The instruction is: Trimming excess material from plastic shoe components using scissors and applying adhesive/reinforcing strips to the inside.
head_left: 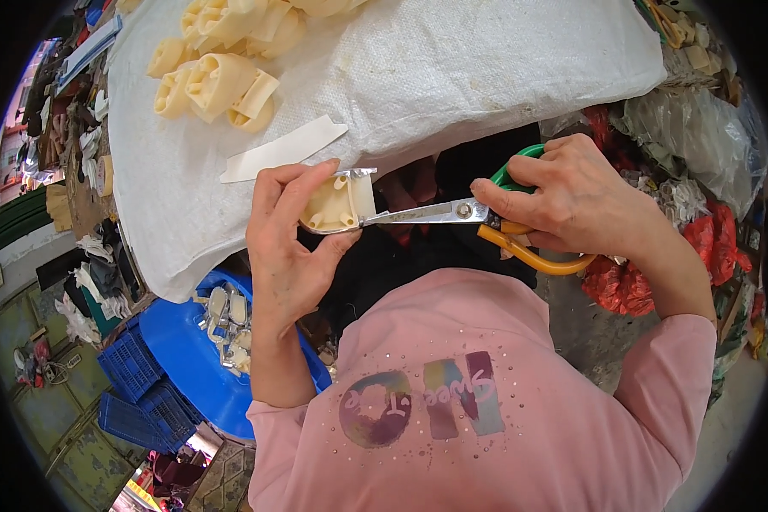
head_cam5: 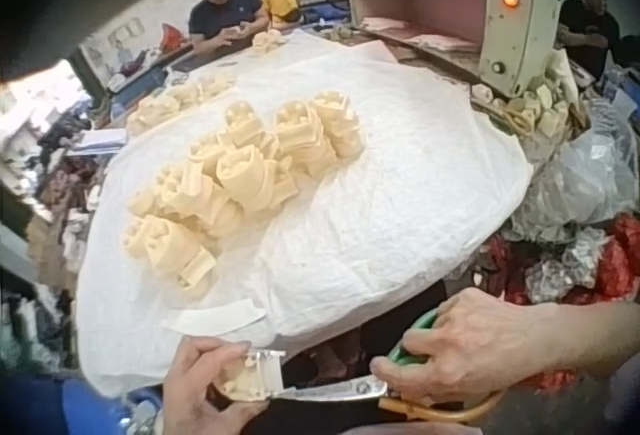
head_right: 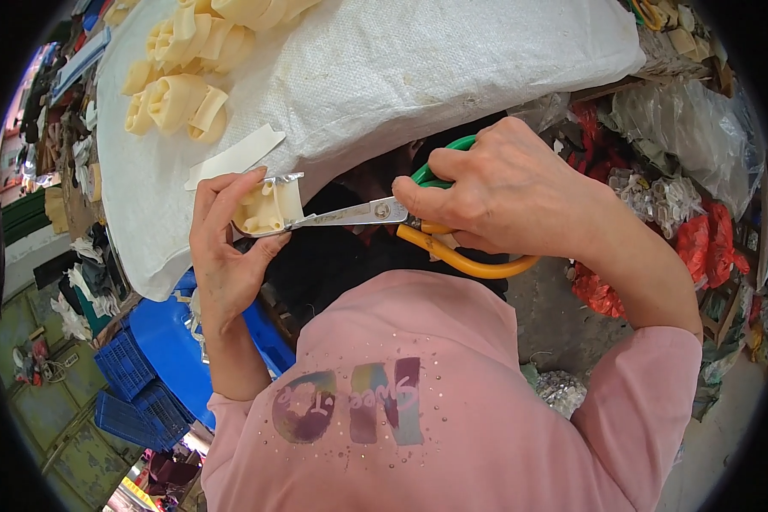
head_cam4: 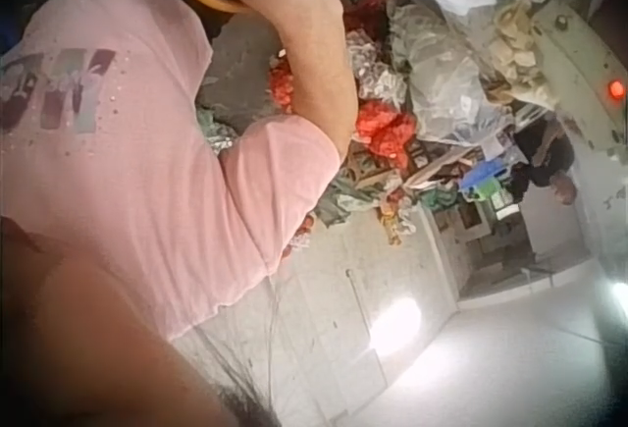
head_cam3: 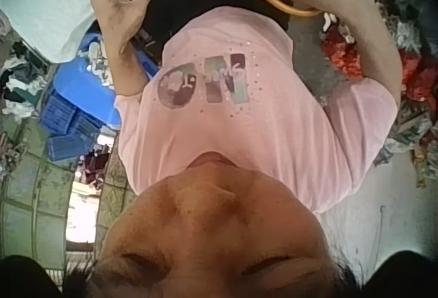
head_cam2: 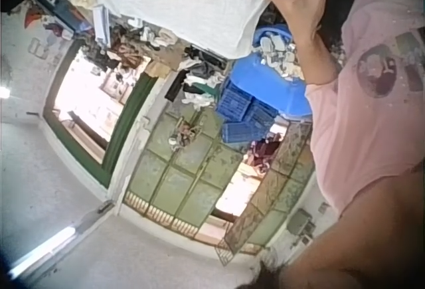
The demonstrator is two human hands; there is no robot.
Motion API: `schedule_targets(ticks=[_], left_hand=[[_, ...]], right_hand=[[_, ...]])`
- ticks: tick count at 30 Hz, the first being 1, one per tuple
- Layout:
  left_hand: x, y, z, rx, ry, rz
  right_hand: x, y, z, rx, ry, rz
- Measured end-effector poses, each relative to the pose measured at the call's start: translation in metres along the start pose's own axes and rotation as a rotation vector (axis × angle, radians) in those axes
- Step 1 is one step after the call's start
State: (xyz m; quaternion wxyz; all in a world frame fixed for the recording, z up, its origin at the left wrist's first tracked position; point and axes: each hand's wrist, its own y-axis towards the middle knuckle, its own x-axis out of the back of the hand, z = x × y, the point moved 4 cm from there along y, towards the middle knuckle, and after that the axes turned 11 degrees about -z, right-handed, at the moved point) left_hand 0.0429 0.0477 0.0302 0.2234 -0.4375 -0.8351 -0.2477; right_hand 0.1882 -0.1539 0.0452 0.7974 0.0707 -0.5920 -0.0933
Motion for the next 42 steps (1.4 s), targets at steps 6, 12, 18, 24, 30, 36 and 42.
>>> schedule_targets(ticks=[6, 12, 18, 24, 30, 36, 42], left_hand=[[0.003, 0.003, 0.005, 0.054, -0.048, 0.039], [0.002, 0.007, 0.01, 0.03, -0.036, -0.011], [-0.016, 0.029, -0.01, -0.11, 0.045, -0.091], [-0.071, 0.066, -0.019, -0.398, 0.223, -0.092], [-0.074, 0.073, -0.019, -0.252, 0.271, 0.089], [-0.074, 0.075, -0.013, -0.249, 0.287, 0.09], [-0.076, 0.078, -0.01, -0.241, 0.287, 0.095]], right_hand=[[-0.006, -0.004, -0.005, -0.086, 0.0, 0.03], [0.0, -0.015, -0.025, -0.418, -0.062, -0.286], [-0.007, -0.03, -0.05, -0.73, 0.426, -0.457], [-0.018, -0.012, -0.049, -0.412, 1.917, -1.037], [-0.014, -0.005, -0.04, -0.601, 1.668, -1.144], [-0.027, 0.002, -0.045, -0.519, 1.86, -1.253], [-0.039, 0.015, -0.048, -0.469, 1.786, -1.32]])
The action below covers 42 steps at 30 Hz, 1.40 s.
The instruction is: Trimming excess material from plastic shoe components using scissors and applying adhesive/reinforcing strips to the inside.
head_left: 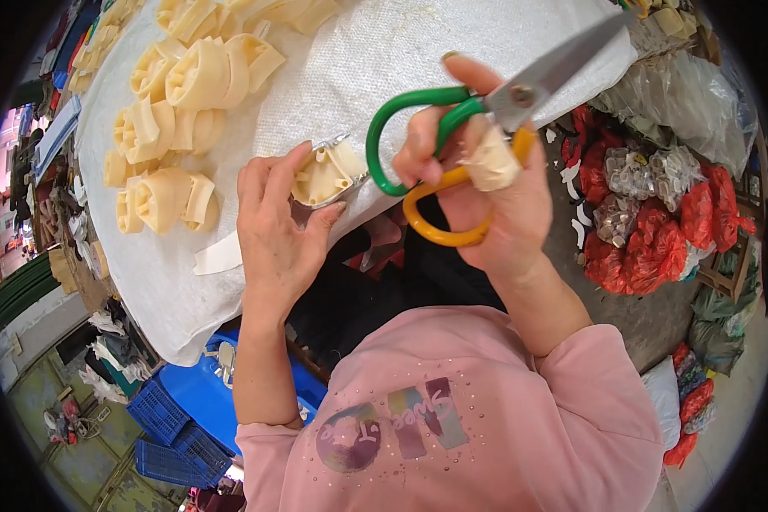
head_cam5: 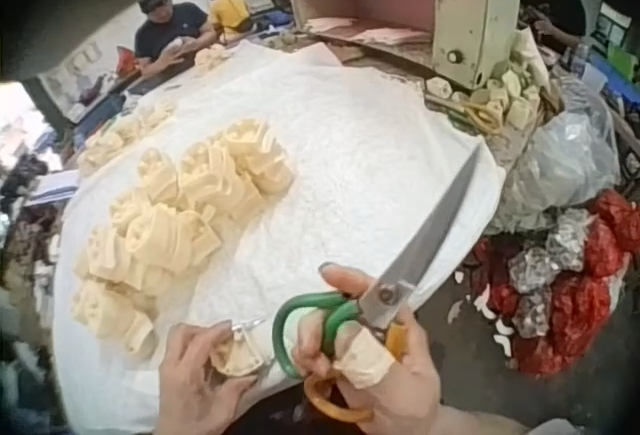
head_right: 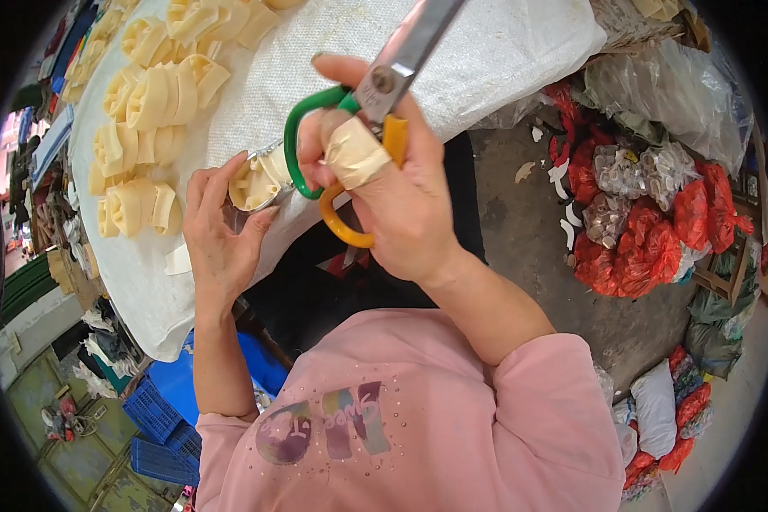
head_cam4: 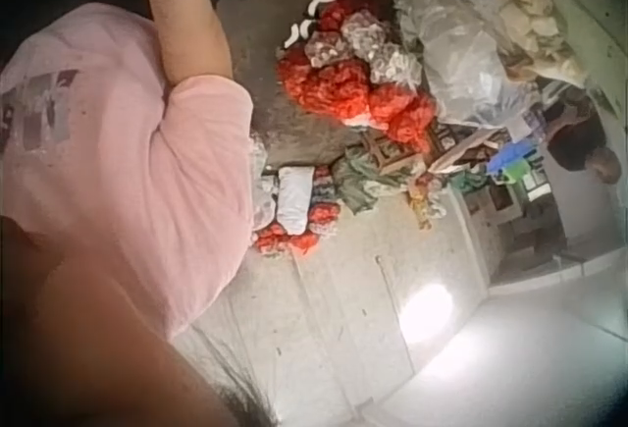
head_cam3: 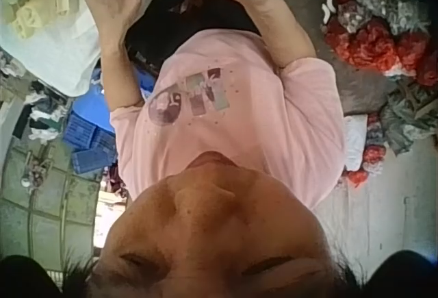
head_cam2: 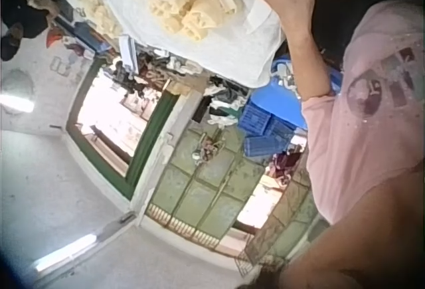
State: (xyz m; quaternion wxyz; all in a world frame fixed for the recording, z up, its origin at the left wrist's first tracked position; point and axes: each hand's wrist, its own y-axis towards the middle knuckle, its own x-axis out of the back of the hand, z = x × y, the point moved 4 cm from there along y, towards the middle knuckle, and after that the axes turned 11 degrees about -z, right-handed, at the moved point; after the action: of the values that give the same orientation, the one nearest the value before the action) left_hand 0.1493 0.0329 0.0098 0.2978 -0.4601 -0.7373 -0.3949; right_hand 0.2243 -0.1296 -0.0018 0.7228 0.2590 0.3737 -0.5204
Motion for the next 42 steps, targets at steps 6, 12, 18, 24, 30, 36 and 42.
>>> schedule_targets(ticks=[6, 12, 18, 24, 30, 36, 42], left_hand=[[0.002, 0.002, -0.001, 0.051, -0.025, 0.007], [0.001, 0.004, 0.002, 0.037, -0.01, 0.021], [0.002, 0.005, 0.001, 0.036, -0.03, 0.024], [0.0, 0.006, 0.006, 0.016, -0.029, 0.031], [0.005, 0.007, 0.001, 0.061, -0.029, 0.052], [0.003, 0.006, 0.008, 0.056, -0.016, 0.067], [0.002, 0.007, 0.008, 0.039, -0.001, 0.058]], right_hand=[[-0.002, 0.002, -0.024, 0.034, -0.218, 0.048], [0.005, 0.012, -0.021, -0.11, -0.001, 0.059], [0.002, 0.002, -0.028, -0.021, -0.155, 0.019], [0.003, 0.023, -0.025, -0.103, -0.017, 0.059], [-0.014, 0.036, -0.042, 0.019, -0.102, -0.005], [-0.012, 0.053, -0.039, -0.116, -0.083, 0.023], [-0.009, 0.05, -0.048, -0.054, 0.042, -0.004]])
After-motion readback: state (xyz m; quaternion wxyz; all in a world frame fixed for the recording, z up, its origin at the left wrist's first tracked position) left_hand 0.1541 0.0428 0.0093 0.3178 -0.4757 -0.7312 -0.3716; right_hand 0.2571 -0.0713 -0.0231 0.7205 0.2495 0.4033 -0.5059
